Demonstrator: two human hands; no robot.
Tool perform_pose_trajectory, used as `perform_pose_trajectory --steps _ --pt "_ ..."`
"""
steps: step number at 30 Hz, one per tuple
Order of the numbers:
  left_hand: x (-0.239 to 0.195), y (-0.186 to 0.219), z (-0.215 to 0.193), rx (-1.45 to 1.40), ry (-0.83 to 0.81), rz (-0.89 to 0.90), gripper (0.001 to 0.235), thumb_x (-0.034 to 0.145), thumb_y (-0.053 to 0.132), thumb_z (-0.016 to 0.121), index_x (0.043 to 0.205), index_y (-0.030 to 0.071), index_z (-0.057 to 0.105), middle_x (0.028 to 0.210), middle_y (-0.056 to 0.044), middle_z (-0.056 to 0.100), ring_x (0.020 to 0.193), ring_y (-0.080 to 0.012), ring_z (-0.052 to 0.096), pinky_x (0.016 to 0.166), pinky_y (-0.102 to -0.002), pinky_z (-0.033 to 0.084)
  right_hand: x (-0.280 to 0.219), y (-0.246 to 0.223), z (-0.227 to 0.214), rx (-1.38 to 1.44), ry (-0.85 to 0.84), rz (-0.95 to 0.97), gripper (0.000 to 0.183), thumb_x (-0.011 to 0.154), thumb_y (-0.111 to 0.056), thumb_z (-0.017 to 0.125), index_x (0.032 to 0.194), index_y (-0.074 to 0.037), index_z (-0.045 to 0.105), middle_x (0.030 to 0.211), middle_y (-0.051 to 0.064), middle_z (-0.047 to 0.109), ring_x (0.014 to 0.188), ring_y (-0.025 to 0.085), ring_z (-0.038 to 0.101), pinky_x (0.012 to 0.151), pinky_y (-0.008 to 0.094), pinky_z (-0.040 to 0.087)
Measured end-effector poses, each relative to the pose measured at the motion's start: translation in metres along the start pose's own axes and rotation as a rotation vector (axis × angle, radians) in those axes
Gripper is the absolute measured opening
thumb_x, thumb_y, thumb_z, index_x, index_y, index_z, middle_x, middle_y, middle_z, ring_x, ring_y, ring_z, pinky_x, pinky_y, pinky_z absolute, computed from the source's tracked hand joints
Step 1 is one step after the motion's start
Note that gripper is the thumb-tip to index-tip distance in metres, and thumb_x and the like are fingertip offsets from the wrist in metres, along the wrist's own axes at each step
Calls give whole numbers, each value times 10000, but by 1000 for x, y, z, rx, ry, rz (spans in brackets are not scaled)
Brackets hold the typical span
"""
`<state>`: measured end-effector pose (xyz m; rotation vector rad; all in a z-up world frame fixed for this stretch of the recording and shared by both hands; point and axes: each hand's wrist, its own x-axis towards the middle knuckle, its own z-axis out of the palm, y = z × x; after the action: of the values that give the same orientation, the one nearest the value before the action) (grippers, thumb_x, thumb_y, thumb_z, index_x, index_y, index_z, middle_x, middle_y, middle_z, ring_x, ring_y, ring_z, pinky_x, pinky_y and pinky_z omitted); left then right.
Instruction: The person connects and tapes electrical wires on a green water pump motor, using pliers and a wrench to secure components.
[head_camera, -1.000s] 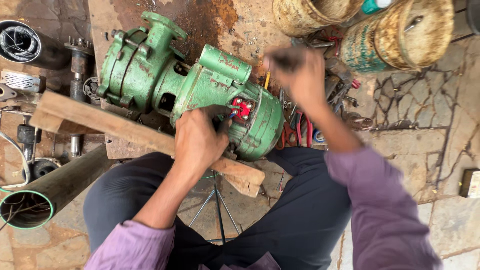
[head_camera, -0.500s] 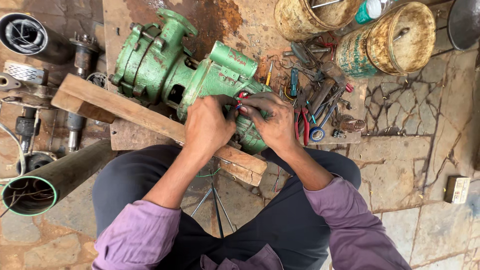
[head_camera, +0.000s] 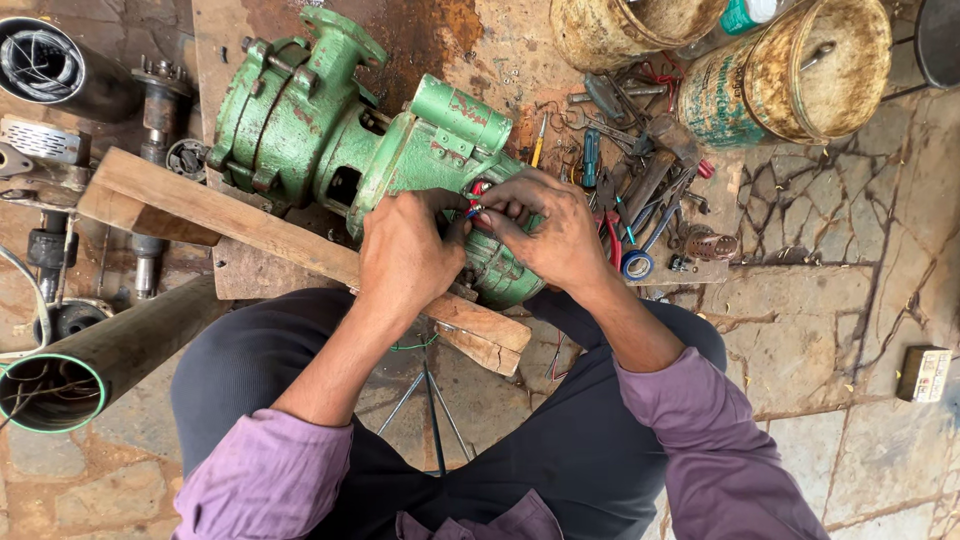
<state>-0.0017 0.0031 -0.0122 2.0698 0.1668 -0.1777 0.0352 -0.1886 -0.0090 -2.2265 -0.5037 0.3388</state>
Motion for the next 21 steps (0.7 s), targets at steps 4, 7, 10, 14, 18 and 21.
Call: perform_pose_trajectory --steps 4,7,10,14,18,21 --pt "2 -1 0 -8 -26 -24 210 784 100 775 978 20 791 807 -213 748 742 -363 750 731 -436 582 4 4 -1 -9 -60 -12 181 847 -32 802 1022 -52 761 900 39 681 763 113 661 672 271 545" --pt "2 0 0 -10 -58 -61 214 793 100 771 990 18 790 791 -213 748 730 -355 756 732 -430 585 8 6 -2 -50 -87 -9 185 826 -60 817 998 -50 750 895 34 675 743 104 655 654 266 547" --pt "2 2 -1 3 -47 -54 217 786 101 781 986 20 798 792 -222 746 739 -364 751 729 -434 583 10 6 -3 -83 -107 41 169 816 -93 838 957 -52 755 852 40 664 714 112 638 615 269 539" --pt "3 2 -1 3 -80 -103 225 790 104 775 1003 35 791 791 -209 751 726 -345 762 738 -425 589 12 7 -5 -86 -105 36 190 806 -110 849 964 -51 763 838 35 674 703 112 636 624 276 537" --pt "2 2 -1 -2 -46 -65 223 782 102 782 994 37 800 804 -212 751 740 -362 753 737 -439 584 7 8 -2 -79 -65 29 182 826 -130 848 960 -44 758 852 33 680 717 112 645 648 273 549" --pt "2 2 -1 -6 -55 -69 215 792 109 780 993 36 800 795 -210 752 733 -360 754 742 -437 585 4 7 2 -97 -37 15 168 861 -160 858 921 -49 747 876 27 697 758 119 659 673 287 551"
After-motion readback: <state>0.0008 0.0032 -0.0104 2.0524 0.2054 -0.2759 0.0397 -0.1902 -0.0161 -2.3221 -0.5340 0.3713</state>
